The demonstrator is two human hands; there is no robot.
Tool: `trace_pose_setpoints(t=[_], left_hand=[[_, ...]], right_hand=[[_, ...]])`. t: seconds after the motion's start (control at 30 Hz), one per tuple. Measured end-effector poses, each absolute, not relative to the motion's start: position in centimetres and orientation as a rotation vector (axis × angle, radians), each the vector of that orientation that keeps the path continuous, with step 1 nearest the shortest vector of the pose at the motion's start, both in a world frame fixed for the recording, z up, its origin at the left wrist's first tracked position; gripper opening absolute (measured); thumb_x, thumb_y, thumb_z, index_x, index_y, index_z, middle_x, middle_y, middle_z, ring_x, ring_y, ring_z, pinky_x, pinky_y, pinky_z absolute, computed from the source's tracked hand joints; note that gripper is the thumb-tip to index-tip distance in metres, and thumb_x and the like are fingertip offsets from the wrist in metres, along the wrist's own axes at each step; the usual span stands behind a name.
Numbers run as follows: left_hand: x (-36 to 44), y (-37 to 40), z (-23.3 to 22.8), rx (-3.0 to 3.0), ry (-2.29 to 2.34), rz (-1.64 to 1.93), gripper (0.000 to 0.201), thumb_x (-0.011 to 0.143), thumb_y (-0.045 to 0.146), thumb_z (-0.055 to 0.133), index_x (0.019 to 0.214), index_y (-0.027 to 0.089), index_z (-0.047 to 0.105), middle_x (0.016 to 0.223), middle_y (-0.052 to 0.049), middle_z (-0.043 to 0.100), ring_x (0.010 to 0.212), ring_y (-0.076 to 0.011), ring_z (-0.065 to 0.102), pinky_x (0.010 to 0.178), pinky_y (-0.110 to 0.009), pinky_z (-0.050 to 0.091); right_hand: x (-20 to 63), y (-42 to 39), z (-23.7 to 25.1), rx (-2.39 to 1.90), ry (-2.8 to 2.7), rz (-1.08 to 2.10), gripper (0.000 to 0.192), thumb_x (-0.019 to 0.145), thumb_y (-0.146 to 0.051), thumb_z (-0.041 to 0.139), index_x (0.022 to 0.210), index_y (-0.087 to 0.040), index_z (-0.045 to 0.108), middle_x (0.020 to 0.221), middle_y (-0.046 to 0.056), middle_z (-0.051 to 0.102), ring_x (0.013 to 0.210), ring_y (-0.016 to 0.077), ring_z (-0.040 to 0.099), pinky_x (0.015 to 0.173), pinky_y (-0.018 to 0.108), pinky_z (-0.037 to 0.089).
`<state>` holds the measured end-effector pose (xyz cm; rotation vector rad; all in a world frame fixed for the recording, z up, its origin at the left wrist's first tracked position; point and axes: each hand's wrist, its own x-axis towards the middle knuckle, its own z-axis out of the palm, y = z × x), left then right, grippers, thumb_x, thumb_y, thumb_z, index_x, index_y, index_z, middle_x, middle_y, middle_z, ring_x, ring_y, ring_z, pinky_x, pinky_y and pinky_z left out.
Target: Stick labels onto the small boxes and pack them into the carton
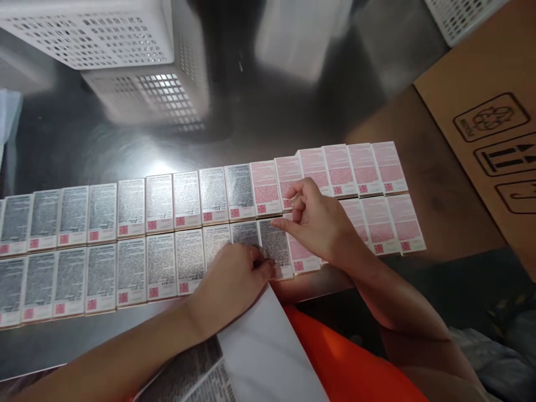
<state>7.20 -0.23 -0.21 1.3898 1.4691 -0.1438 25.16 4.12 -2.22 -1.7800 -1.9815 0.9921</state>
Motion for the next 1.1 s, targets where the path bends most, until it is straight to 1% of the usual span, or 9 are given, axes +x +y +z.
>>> trace_pose_setpoints(t=[0.07,0.2,0.33,0.43,0.6,0.73,0.8,0.97,1.1], left_hand=[[7.2,-0.3,-0.1,1.414,1.48,-0.174,0.037,0.081,0.035,0.054,0.048,0.021,0.045,0.045,0.004,0.038,0.045,-0.0117,0.034,0.048,-0.028,0.023],[7.0,-0.8,0.4,1.521,1.408,-0.206,0.038,0.081,0.035,0.055,0.047,0.021,0.041,0.045,0.004,0.039,0.046,-0.012,0.034,0.049,-0.028,0.023],[5.6,-0.7,1.5,1.536,1.441,-0.167,0.042,0.085,0.046,0.051,0.052,0.021,0.048,0.046,0.004,0.044,0.046,-0.0122,0.037,0.048,-0.027,0.023],[3.4,0.1,2.7,1.525,1.558,-0.073,0.046,0.084,0.054,0.051,0.052,0.021,0.05,0.046,0.003,0.046,0.046,-0.0125,0.041,0.046,-0.026,0.026],[-0.3,1.7,5.2,1.553,1.886,0.066,0.048,0.084,0.061,0.051,0.055,0.023,0.057,0.039,0.004,0.047,0.045,-0.0146,0.046,0.048,-0.027,0.029],[-0.9,2.4,6.5,1.798,2.207,0.296,0.04,0.089,0.055,0.048,0.072,0.024,0.066,0.051,0.002,0.056,0.057,-0.0173,0.053,0.06,-0.03,0.031],[-0.3,2.6,6.6,1.955,2.283,0.411,0.041,0.093,0.053,0.042,0.082,0.022,0.067,0.058,0.001,0.057,0.062,-0.0176,0.053,0.062,-0.03,0.03],[0.6,3.1,6.0,1.95,2.11,0.923,0.039,0.091,0.052,0.05,0.082,0.019,0.068,0.056,0.002,0.056,0.055,-0.0128,0.05,0.054,-0.025,0.032],[-1.1,3.6,5.7,1.597,1.847,1.104,0.035,0.087,0.053,0.056,0.091,0.02,0.068,0.059,0.002,0.06,0.049,-0.011,0.049,0.046,-0.022,0.035]], right_hand=[[25.3,4.2,-2.3,-1.757,-1.985,0.976,0.04,0.077,-0.029,0.074,0.106,-0.024,0.047,0.066,-0.006,0.055,0.059,0.0148,0.055,0.055,0.026,0.034],[25.4,3.6,-2.2,-1.673,-2.103,0.905,0.03,0.087,-0.026,0.064,0.111,-0.023,0.046,0.081,-0.001,0.059,0.066,0.0156,0.058,0.059,0.027,0.039],[25.6,1.2,-1.5,-1.597,-2.344,0.751,0.044,0.083,-0.039,0.072,0.116,-0.021,0.049,0.104,0.006,0.061,0.087,0.0225,0.062,0.068,0.032,0.046],[26.6,-1.0,-0.5,-1.52,-2.437,0.756,0.054,0.083,-0.038,0.073,0.126,-0.02,0.046,0.114,0.009,0.058,0.101,0.0256,0.06,0.08,0.036,0.049],[28.0,-3.4,1.3,-1.591,-2.422,0.877,0.062,0.078,-0.028,0.078,0.13,-0.023,0.046,0.114,0.008,0.057,0.102,0.0264,0.058,0.084,0.038,0.05],[26.8,-3.5,2.3,-1.481,-2.073,0.931,0.036,0.089,-0.034,0.067,0.12,-0.025,0.053,0.101,0.005,0.061,0.089,0.0192,0.06,0.077,0.031,0.05],[25.4,-2.9,2.6,-1.403,-1.912,0.923,0.033,0.091,-0.037,0.063,0.121,-0.025,0.054,0.103,0.005,0.063,0.091,0.0188,0.061,0.079,0.031,0.05],[21.5,0.2,2.9,-1.291,-1.954,0.939,0.064,0.076,-0.043,0.079,0.132,-0.028,0.051,0.126,0.006,0.06,0.113,0.0247,0.057,0.094,0.038,0.047],[20.3,2.1,2.3,-1.313,-1.845,0.872,0.046,0.08,-0.035,0.075,0.122,-0.025,0.058,0.109,0.004,0.064,0.099,0.0204,0.062,0.087,0.035,0.05]])
